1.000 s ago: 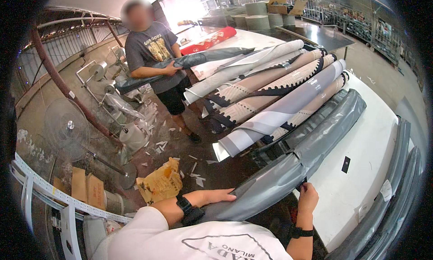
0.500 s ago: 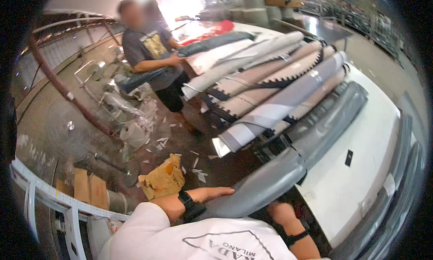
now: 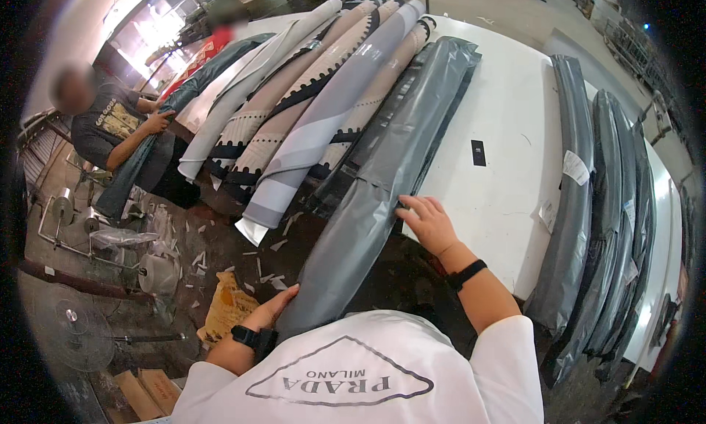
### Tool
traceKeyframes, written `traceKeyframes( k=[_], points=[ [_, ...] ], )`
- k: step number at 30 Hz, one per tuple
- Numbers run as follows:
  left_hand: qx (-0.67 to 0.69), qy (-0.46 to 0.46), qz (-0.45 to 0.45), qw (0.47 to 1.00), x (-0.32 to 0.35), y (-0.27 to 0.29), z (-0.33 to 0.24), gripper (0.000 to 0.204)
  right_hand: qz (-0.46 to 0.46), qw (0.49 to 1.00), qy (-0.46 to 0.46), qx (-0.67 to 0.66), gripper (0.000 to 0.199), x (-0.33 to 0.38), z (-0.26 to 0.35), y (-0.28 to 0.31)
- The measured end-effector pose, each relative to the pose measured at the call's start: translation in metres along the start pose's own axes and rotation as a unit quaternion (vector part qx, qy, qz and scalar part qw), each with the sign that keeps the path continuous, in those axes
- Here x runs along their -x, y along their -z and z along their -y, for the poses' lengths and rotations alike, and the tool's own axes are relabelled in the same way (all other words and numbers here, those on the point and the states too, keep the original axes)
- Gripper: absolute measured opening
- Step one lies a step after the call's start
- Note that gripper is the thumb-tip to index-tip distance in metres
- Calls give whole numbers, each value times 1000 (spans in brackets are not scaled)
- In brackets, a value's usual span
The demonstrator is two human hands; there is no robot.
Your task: Wrapping long cylindrical products in grey plastic sleeves and applying adhesive labels.
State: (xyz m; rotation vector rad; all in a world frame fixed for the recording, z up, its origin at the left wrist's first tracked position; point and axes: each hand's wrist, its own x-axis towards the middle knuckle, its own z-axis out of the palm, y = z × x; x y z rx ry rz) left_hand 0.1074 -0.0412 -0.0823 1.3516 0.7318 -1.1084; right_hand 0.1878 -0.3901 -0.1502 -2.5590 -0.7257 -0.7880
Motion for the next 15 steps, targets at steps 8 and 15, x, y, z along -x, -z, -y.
traceKeyframes(
  k=[8,15],
  points=[
    [28,-50,33,998,-22,17,30,47,109,990,91,-13,1,-2,-32,33],
    [8,-64,15,998,-25,16,46,50,121,981,133,-78,5,-24,-37,39]
  ],
)
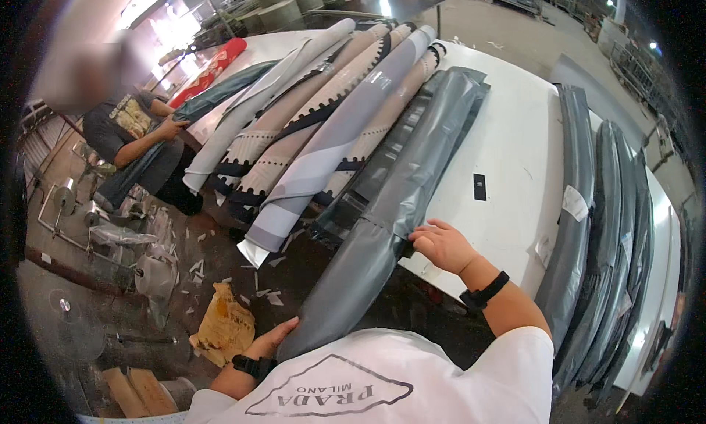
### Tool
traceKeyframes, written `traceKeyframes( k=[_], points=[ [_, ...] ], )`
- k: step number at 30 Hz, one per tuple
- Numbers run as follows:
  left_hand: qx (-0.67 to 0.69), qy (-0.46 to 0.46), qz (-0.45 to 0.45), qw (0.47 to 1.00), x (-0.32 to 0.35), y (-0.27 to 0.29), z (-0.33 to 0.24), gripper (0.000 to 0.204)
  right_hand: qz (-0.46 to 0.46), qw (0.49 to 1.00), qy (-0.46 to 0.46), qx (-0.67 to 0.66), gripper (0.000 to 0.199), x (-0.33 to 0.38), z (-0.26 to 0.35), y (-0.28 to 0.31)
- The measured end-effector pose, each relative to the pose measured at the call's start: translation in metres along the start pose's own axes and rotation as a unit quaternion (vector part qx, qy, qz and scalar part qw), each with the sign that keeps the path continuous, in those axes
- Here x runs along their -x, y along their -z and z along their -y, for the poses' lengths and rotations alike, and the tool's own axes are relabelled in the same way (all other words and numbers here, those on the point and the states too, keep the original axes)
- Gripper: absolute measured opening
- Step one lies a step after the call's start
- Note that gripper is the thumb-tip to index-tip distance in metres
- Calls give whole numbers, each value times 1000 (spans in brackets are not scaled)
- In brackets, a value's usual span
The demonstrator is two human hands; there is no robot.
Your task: Wrapping long cylindrical products in grey plastic sleeves and applying adhesive labels.
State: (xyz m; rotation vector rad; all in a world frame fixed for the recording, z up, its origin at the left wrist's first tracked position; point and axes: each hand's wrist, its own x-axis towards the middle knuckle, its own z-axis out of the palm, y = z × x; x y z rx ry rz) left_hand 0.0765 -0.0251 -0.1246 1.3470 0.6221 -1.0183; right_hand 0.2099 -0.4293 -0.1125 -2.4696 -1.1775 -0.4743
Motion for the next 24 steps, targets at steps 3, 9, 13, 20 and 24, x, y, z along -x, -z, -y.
traceKeyframes(
  k=[3,9,13,20,24],
  points=[
    [12,40,22,999,5,-7,-17,48,59,992,-100,-57,7,-20,-9,-13],
    [-75,39,-28,996,9,-24,-30,50,-43,976,-190,-98,33,-38,-13,-41],
    [-32,44,-20,998,-15,-7,-19,51,-167,905,-358,-157,55,-37,-8,-49],
    [-297,-181,-127,929,-59,31,-26,55,-19,722,-658,213,63,151,-66,-5],
    [-370,-310,-253,839,-37,-6,-53,46,71,744,-655,113,68,193,-47,-17]
  ],
)
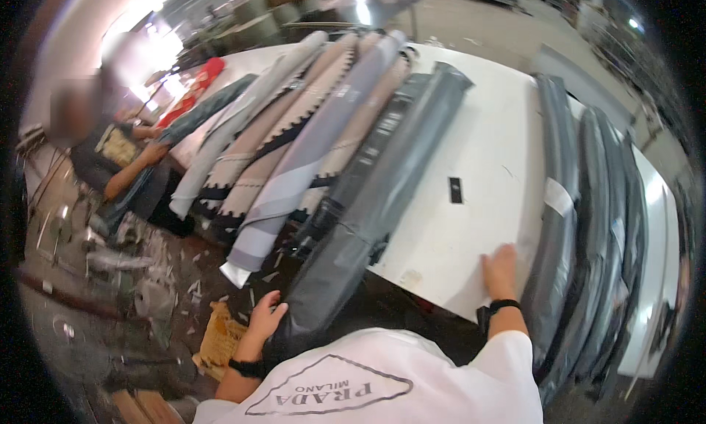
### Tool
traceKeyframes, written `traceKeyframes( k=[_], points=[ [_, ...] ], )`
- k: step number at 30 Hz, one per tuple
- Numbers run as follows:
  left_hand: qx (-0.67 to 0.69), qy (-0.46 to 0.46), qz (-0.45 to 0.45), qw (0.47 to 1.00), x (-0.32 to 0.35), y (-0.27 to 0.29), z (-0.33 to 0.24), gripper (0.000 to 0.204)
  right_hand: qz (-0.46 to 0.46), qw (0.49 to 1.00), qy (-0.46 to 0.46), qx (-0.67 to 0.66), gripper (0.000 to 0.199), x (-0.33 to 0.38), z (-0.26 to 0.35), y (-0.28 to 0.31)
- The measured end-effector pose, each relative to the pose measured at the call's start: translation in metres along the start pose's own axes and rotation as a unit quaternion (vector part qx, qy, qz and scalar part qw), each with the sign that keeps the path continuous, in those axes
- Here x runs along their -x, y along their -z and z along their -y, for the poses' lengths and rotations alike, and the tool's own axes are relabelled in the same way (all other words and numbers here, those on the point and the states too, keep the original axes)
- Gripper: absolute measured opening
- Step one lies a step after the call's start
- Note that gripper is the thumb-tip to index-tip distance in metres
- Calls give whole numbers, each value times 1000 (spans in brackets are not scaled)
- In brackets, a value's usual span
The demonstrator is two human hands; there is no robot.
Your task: Wrapping long cylindrical products in grey plastic sleeves and applying adhesive labels.
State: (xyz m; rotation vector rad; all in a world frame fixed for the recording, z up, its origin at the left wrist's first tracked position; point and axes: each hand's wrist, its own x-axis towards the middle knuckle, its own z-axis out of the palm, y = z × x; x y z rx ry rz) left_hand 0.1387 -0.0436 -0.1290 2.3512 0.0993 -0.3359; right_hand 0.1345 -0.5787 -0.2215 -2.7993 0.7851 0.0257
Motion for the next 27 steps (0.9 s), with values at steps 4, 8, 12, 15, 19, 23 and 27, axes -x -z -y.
traceKeyframes(
  k=[4,8,12,15,19,23,27],
  points=[
    [40,-143,-89,985,14,-14,-40,34,10,977,202,-61,60,55,31,-2],
    [63,-201,-8,978,17,-33,-69,28,-124,985,115,-31,52,46,6,1],
    [54,-227,84,969,12,-48,-85,26,-136,989,4,56,37,9,-34,8],
    [34,-240,135,961,8,-56,-95,27,-156,986,-35,41,28,4,-39,4],
    [155,-126,266,943,-5,-71,-90,31,-155,893,360,-222,34,34,48,21],
    [423,197,400,789,-19,-72,-133,30,-50,814,537,-216,29,94,140,74],
    [326,175,364,855,-19,-79,-135,20,-41,733,644,-214,26,97,167,76]
  ],
)
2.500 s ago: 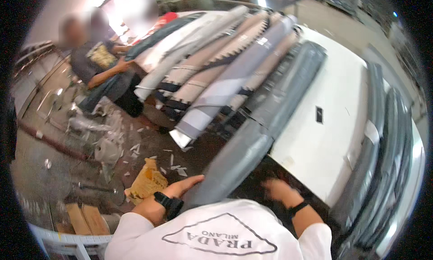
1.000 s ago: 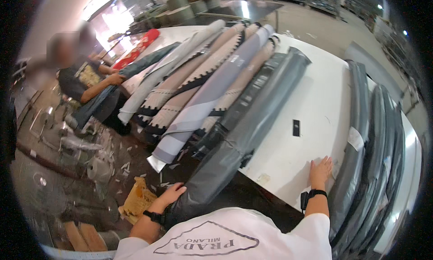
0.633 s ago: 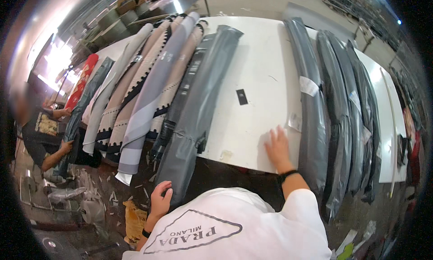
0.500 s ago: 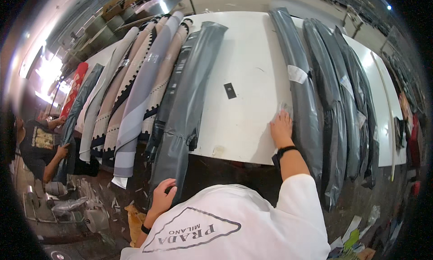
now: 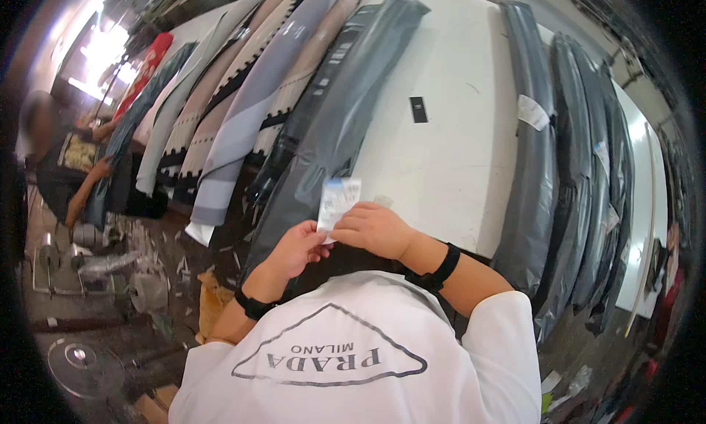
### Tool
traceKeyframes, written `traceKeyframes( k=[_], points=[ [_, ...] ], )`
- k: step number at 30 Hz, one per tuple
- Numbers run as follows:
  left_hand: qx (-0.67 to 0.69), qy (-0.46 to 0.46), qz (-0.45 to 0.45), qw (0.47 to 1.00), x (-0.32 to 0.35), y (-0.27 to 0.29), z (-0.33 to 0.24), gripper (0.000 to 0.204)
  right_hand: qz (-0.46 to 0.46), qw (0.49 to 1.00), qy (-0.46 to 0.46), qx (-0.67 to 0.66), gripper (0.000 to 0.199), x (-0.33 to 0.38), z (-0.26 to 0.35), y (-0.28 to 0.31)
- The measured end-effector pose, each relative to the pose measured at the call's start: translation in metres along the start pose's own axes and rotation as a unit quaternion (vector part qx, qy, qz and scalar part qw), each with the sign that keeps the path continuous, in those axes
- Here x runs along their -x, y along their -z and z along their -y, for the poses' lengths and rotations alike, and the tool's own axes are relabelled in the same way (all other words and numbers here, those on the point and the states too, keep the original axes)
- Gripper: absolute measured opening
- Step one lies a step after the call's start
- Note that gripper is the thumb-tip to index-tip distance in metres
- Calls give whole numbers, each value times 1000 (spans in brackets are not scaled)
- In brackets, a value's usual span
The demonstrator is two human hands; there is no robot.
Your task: Wrapping long cylindrical products in grey plastic sleeves and applying adhesive labels.
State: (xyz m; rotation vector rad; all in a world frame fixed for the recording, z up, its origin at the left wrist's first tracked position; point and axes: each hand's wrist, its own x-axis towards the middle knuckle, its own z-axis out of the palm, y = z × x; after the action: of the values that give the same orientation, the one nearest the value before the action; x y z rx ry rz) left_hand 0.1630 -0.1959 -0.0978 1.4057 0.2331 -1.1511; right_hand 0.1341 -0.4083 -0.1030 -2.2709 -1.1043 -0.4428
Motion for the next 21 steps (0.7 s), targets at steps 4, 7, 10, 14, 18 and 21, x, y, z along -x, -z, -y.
traceKeyframes(
  k=[4,7,10,14,18,21],
  points=[
    [35,-225,-97,969,6,7,17,14,-146,977,-150,-38,28,-18,12,-11],
    [-7,-281,-148,948,11,2,16,16,-91,884,-318,-331,26,-17,11,-33],
    [24,-264,-141,954,14,5,19,17,-42,779,-408,-475,29,-35,15,-31],
    [61,-240,-145,958,22,10,21,16,-95,846,-373,-369,38,-50,23,-31],
    [79,-238,-160,955,22,15,27,15,-98,862,-362,-342,40,-56,26,-32],
    [91,-252,-162,950,23,16,29,14,-107,866,-344,-347,41,-56,24,-37]
  ],
)
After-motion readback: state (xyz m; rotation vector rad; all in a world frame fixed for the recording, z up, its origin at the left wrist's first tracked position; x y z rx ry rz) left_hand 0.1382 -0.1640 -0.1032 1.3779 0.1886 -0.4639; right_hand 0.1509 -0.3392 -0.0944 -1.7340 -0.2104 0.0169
